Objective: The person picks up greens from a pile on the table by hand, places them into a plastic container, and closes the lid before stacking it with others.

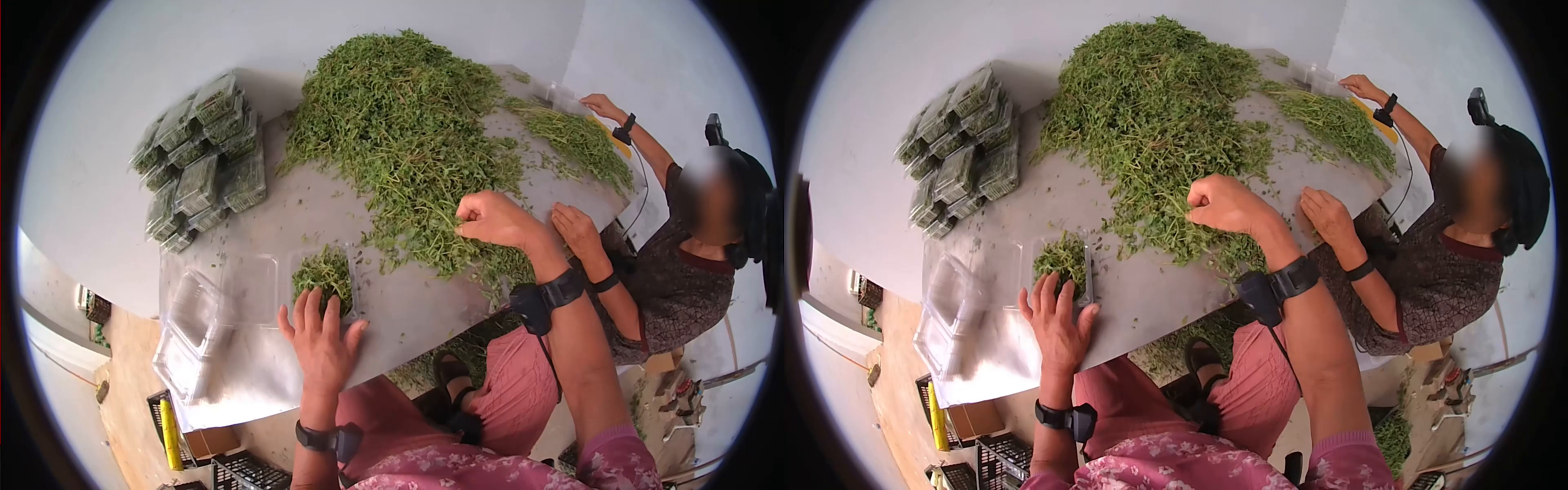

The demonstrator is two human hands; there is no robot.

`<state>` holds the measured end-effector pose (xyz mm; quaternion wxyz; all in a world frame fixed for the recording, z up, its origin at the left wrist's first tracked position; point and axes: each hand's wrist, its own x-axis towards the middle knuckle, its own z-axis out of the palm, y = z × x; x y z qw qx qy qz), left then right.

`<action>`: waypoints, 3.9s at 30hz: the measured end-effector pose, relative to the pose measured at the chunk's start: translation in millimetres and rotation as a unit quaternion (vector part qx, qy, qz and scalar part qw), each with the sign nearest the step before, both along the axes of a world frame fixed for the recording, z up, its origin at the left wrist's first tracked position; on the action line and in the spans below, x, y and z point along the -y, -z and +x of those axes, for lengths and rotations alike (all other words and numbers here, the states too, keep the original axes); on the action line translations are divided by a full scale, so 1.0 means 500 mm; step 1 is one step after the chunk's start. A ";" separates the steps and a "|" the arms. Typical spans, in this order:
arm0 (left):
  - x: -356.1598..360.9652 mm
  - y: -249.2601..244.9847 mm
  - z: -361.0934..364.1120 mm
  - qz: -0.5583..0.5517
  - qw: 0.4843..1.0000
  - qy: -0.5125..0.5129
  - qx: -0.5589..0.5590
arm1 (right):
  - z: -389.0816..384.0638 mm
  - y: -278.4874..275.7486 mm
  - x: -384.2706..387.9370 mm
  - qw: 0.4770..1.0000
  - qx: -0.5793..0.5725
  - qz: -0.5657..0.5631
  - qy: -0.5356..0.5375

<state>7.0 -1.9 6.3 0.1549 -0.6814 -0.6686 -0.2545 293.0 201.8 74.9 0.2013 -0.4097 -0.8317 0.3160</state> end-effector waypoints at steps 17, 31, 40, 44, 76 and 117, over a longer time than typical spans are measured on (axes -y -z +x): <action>0.001 0.003 -0.005 0.015 1.000 0.013 -0.003 | -0.112 0.065 0.045 0.982 0.156 0.095 0.056; 0.005 0.003 -0.008 0.040 0.999 0.015 0.014 | -0.061 0.022 0.021 0.996 -0.034 -0.076 0.022; 0.005 0.006 -0.008 0.040 0.999 0.012 0.012 | 0.015 -0.022 0.043 0.991 -0.065 -0.120 0.001; 0.005 0.007 -0.009 0.039 0.999 0.011 0.011 | 0.054 -0.007 0.056 0.985 -0.001 -0.158 -0.072; 0.001 0.009 -0.011 0.040 0.999 0.018 0.022 | 0.026 0.008 0.036 0.987 -0.067 -0.143 0.039; -0.003 0.025 -0.009 0.024 0.999 0.020 -0.029 | -0.084 0.037 0.079 0.978 0.184 0.094 0.018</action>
